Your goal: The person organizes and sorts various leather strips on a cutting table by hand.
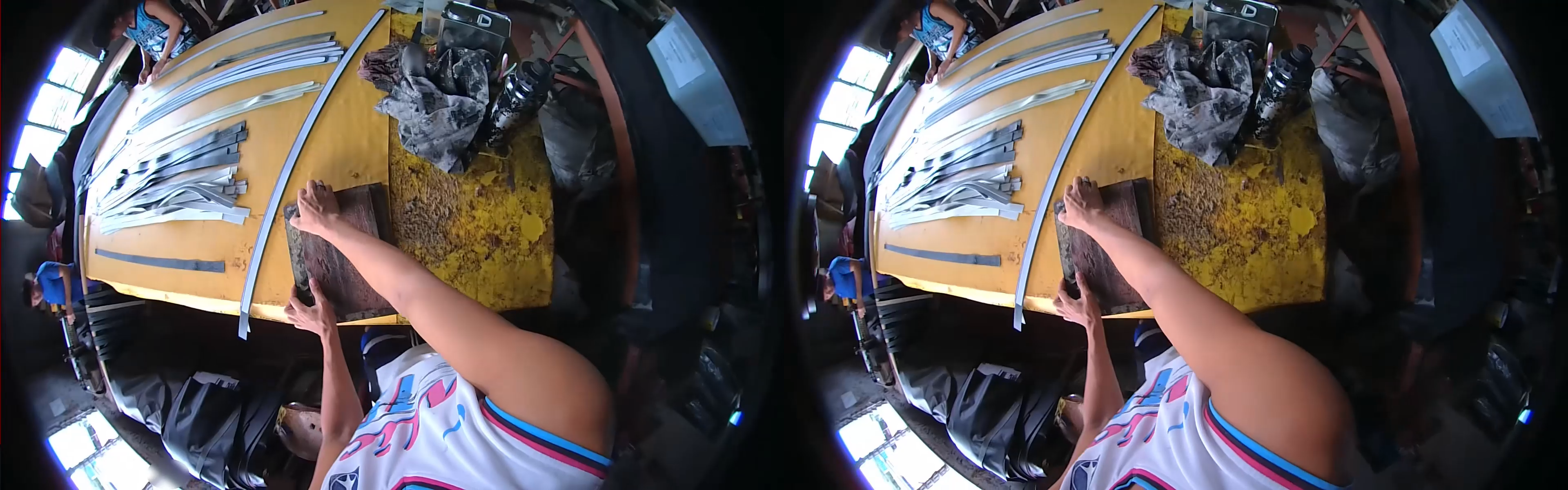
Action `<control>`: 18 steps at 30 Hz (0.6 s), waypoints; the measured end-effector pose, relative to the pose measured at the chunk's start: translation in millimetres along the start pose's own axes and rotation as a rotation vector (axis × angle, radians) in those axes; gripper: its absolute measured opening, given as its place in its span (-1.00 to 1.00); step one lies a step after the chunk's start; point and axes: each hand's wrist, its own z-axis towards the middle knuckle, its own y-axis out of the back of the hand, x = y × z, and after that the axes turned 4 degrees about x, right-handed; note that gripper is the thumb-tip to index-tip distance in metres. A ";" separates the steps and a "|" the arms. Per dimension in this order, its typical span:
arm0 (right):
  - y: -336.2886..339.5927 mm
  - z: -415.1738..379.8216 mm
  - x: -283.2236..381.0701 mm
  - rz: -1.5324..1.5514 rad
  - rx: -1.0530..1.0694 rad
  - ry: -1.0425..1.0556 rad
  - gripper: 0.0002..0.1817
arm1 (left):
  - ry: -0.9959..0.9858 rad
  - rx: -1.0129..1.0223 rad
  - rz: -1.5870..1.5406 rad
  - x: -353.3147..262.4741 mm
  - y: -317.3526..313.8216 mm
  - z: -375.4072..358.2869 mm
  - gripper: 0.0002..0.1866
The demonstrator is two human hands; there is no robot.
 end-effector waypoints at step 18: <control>30.7 -74.8 -80.6 -0.100 0.003 0.029 0.18 | 0.776 0.233 -1.128 -21.6 12.8 -101.1 -0.17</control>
